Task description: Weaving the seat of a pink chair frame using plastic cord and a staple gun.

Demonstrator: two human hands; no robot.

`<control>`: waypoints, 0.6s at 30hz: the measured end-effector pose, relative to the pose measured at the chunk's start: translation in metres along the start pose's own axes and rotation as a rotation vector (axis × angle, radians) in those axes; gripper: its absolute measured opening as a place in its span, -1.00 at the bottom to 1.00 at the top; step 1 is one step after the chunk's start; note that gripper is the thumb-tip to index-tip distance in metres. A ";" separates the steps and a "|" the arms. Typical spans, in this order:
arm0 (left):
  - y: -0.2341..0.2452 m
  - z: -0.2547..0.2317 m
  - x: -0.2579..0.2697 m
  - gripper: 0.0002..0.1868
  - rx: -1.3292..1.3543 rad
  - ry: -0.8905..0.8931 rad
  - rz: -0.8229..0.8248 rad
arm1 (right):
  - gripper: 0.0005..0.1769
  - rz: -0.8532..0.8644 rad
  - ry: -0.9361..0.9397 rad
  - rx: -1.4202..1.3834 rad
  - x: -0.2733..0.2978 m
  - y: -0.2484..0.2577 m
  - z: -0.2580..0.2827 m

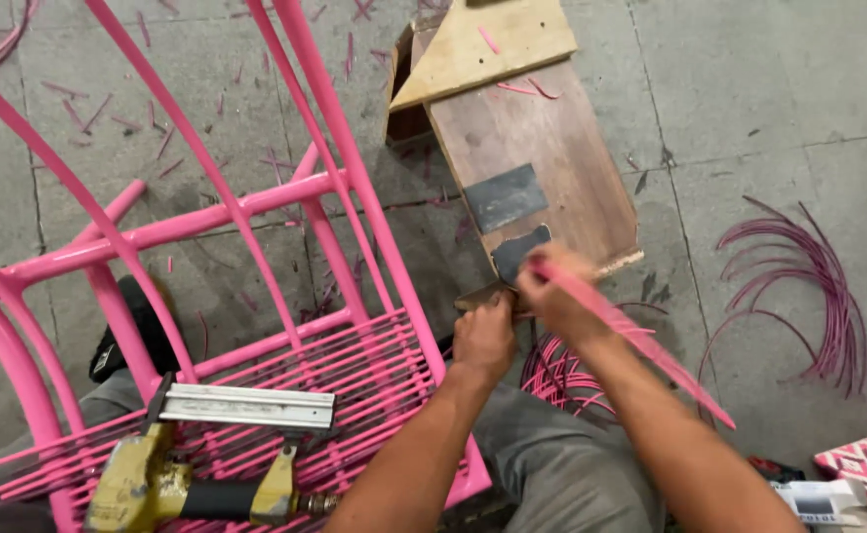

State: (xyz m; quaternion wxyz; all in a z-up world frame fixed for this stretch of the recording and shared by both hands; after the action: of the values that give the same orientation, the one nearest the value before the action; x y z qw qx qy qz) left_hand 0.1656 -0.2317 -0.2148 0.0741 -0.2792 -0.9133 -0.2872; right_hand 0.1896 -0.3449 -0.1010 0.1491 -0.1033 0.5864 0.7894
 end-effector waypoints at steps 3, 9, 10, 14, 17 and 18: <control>-0.013 0.009 0.011 -0.77 -0.017 0.029 0.031 | -0.90 0.001 0.040 0.014 0.009 0.002 0.008; -0.017 0.018 0.006 -0.77 -0.049 0.061 0.046 | -0.90 0.028 -0.015 -0.077 0.015 -0.001 0.005; -0.016 0.014 0.012 -0.76 -0.048 0.070 0.057 | -0.91 0.022 0.083 -0.101 0.019 0.003 0.015; -0.010 0.013 -0.003 -0.77 -0.034 0.050 0.022 | -0.85 0.024 -0.213 0.022 0.011 -0.007 -0.022; -0.010 0.011 0.006 -0.78 -0.046 0.045 0.032 | -0.81 0.026 0.001 -0.035 0.013 -0.001 0.008; -0.011 0.009 0.003 -0.76 -0.057 0.024 0.029 | -0.82 0.042 -0.125 -0.039 0.006 0.000 -0.007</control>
State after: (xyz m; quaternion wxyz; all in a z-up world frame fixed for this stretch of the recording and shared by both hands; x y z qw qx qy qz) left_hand 0.1569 -0.2325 -0.2261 0.0811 -0.2911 -0.8996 -0.3151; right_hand 0.1839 -0.3512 -0.1055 0.1669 -0.0446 0.5626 0.8085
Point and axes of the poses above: each hand's wrist, its own x-axis away from the middle knuckle, its own y-axis out of the back of the hand, z = x × y, the point moved 10 cm from there along -x, towards the middle knuckle, and after that the axes turned 10 degrees about x, right-handed, at the moved point
